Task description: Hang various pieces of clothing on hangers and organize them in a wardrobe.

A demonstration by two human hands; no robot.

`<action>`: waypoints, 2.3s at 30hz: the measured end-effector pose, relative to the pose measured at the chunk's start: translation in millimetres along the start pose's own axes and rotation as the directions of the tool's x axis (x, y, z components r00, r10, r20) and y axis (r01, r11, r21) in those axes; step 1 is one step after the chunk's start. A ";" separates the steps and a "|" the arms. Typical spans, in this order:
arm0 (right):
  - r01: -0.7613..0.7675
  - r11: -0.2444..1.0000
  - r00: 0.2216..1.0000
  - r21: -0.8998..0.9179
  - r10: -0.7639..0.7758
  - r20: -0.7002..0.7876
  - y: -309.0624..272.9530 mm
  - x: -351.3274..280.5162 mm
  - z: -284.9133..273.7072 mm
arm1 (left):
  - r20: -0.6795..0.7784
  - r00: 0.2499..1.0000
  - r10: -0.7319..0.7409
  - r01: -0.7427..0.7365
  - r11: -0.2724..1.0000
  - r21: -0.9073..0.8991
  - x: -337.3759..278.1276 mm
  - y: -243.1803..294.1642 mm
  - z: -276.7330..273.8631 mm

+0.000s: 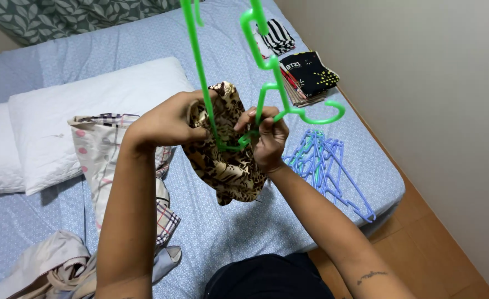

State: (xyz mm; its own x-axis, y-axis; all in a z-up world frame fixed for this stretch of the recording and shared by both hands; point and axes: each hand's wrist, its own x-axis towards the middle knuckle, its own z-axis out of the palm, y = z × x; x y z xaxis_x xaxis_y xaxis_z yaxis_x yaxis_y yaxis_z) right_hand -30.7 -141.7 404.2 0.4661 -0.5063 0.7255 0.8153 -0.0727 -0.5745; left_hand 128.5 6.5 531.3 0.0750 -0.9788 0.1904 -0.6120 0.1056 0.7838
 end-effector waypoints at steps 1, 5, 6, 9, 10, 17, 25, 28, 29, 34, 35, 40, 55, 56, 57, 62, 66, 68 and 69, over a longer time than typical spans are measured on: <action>0.000 1.000 1.000 0.005 0.000 0.005 6.1 1.1 4.6 | -0.005 1.000 -0.002 0.002 1.000 0.003 -1.6 -1.6 -2.9; -0.044 0.997 0.999 0.060 0.043 0.015 18.0 -7.1 25.9 | -0.023 0.994 -0.109 0.108 0.993 -0.042 -16.0 -13.4 -3.9; -0.010 0.994 0.999 0.108 0.014 -0.040 20.4 -2.5 31.9 | -0.081 0.993 -0.085 0.077 0.992 -0.096 -15.7 -15.7 -8.7; 0.239 0.950 0.970 0.199 -0.224 -0.095 -4.1 18.8 60.3 | -0.038 0.999 -0.005 -0.016 0.848 -0.530 -29.0 -21.7 -11.6; 0.238 0.950 0.970 0.204 -0.223 -0.092 -10.9 31.5 63.4 | -0.043 0.999 -0.007 -0.017 0.849 -0.528 -30.6 -21.6 -14.1; 0.217 0.964 0.974 0.156 -0.223 0.024 3.8 51.2 65.2 | -0.104 0.993 -0.052 -0.010 0.853 -0.522 -39.1 -25.7 -22.9; 0.031 0.988 0.995 0.153 -0.046 0.094 13.3 44.6 56.1 | -0.267 0.962 -0.055 -0.104 0.832 -0.545 -59.1 -28.6 -25.7; -0.103 0.995 0.984 -0.018 0.105 0.143 26.4 49.3 39.2 | -0.363 0.920 -0.151 -0.121 0.769 -0.627 -63.0 -23.1 -39.4; -0.155 0.982 0.972 -0.105 0.170 0.162 24.8 49.7 35.4 | -0.427 0.881 -0.203 -0.101 0.801 -0.590 -65.4 -25.8 -44.3; -0.282 0.903 0.939 -0.323 0.329 0.099 2.3 65.5 -11.0 | -0.475 0.837 -0.271 0.106 0.933 -0.345 -82.1 -53.0 -73.4; -0.197 0.794 0.932 -0.575 0.333 0.140 -9.7 72.1 -19.6 | -0.560 0.760 -0.329 0.344 0.935 -0.082 -86.7 -59.2 -74.2; 0.032 0.467 0.841 -0.884 0.465 0.276 -49.3 83.2 -22.8 | -0.616 0.691 -0.377 0.670 0.654 0.351 -89.0 -55.7 -73.7; -0.070 0.169 0.799 -0.983 0.599 0.046 -80.1 73.2 -19.3 | -0.367 0.912 0.182 0.050 0.840 0.541 -24.1 -21.4 7.4; -0.070 0.240 0.780 -0.968 0.618 0.097 -78.5 66.2 -21.3 | -0.340 0.916 0.211 0.035 0.804 0.594 -20.8 -27.4 17.1; -0.072 0.310 0.760 -0.948 0.633 0.149 -76.7 59.1 -23.3 | -0.312 0.920 0.238 0.020 0.765 0.644 -17.6 -33.7 26.9; -0.267 0.529 0.560 -0.805 0.765 0.317 -62.0 40.9 -90.4 | -0.316 0.936 0.156 0.082 0.777 0.624 -17.4 -51.9 31.2; -0.161 0.380 0.456 -0.911 0.847 0.273 -71.0 37.0 -88.5 | -0.222 0.920 0.322 -0.050 0.659 0.750 -17.5 -55.5 30.5; -0.004 0.428 0.547 -0.904 0.757 0.356 -82.4 39.6 -82.3 | -0.205 0.947 0.249 0.002 0.631 0.776 -17.9 -57.1 33.0; 0.157 0.451 0.614 -0.878 0.652 0.445 -88.1 40.8 -79.4 | -0.190 0.966 0.174 0.050 0.597 0.800 -17.8 -57.8 34.3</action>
State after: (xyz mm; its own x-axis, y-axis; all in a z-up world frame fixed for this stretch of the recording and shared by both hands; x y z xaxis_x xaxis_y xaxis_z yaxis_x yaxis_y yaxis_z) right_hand -110.8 -224.2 454.4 0.9706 0.0239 0.2396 0.1394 -0.8672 -0.4780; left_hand 135.5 11.9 462.4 0.1159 -0.8940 0.4328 -0.9920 -0.1264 0.0047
